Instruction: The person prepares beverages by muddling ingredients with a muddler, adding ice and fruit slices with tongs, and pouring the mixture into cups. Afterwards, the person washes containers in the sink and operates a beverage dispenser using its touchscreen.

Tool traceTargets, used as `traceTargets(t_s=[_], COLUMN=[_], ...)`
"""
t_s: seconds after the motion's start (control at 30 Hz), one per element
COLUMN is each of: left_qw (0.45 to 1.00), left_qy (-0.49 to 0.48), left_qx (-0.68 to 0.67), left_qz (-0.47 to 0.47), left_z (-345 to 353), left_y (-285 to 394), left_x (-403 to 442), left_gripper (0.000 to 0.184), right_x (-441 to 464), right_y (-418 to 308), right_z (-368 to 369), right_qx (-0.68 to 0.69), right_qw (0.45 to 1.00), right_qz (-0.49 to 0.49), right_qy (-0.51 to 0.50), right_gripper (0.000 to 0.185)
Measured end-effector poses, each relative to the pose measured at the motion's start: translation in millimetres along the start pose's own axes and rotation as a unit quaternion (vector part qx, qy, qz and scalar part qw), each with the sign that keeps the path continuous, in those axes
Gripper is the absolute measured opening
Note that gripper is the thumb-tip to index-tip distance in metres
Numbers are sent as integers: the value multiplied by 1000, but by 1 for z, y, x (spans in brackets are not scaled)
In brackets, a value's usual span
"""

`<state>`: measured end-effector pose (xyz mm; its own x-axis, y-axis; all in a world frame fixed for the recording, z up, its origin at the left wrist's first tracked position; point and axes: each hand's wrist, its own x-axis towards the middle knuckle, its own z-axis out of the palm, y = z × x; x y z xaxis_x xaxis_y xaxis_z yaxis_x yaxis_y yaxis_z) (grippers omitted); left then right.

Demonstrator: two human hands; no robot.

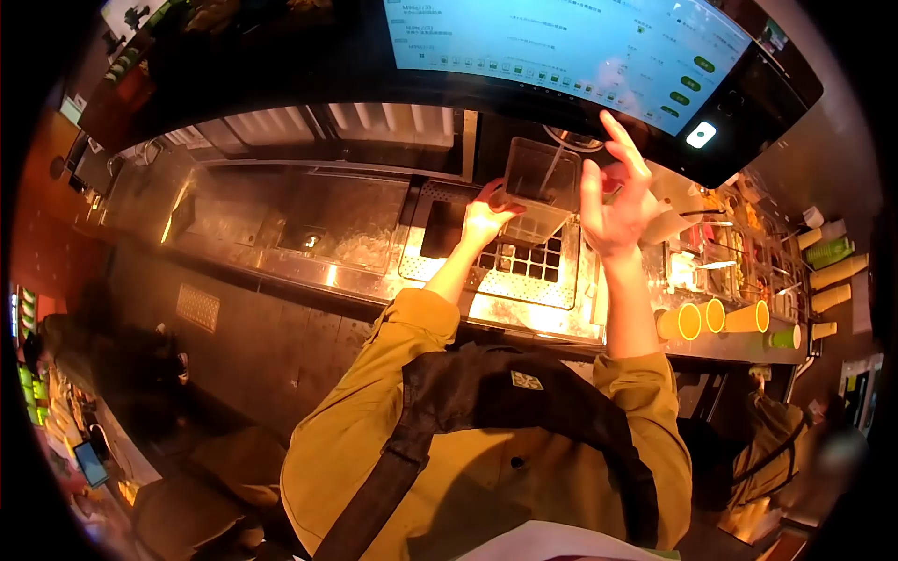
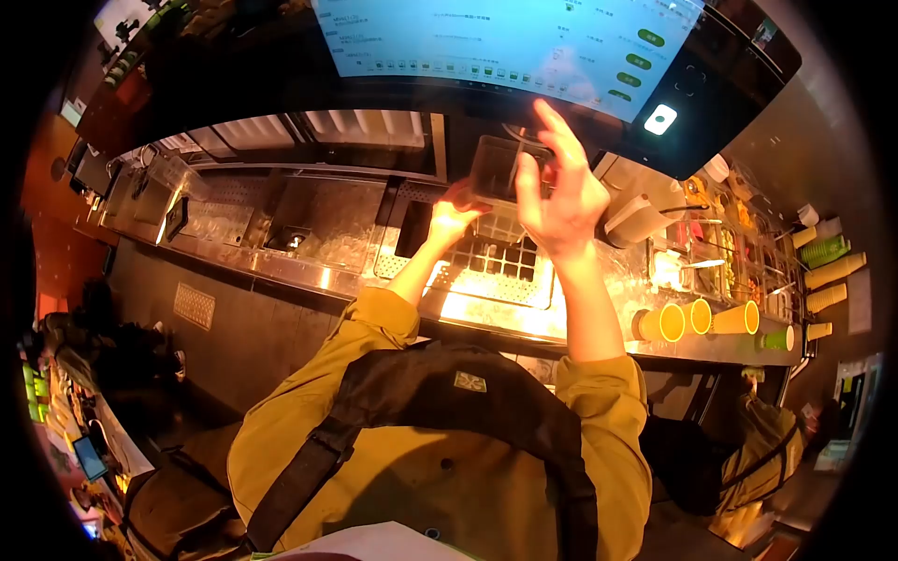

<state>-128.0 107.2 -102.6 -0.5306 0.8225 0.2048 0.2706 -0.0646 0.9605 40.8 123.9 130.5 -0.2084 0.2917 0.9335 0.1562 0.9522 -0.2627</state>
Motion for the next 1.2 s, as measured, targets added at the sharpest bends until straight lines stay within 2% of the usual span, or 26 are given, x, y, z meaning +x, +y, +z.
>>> traceTargets(t_s=[0.13, 0.3, 0.5, 0.53, 0.77, 0.9, 1.2], left_qw=[1000, 1000, 999, 999, 999, 999, 999], left_qy=[-2, -14, -22, -20, -24, -26, -33], left_qx=[-27, -6, -23, 24, 13, -25, -19], left_qz=[2, -16, -26, -37, -41, -24, -32], left_z=[8, 5, 4, 2, 3, 7, 8], left_y=[-29, -25, -23, -19, -25, -36, -39], left_x=[10, 10, 7, 6, 8, 12, 13], left_gripper=[80, 80, 81, 81, 80, 81, 82], right_x=[13, 26, 36, 38, 43, 35, 36], right_y=[-5, -8, -12, -10, -16, -22, -19], right_z=[18, 30, 32, 34, 30, 29, 36], right_qx=[-34, -77, -101, -97, -83, -60, -86], right_qw=[998, 997, 995, 995, 997, 997, 993], right_qz=[-38, -29, -4, -17, 6, -36, -81], right_qy=[-27, -14, 4, 16, 4, 26, 9], right_gripper=[53, 57, 56, 55, 49, 39, 32])
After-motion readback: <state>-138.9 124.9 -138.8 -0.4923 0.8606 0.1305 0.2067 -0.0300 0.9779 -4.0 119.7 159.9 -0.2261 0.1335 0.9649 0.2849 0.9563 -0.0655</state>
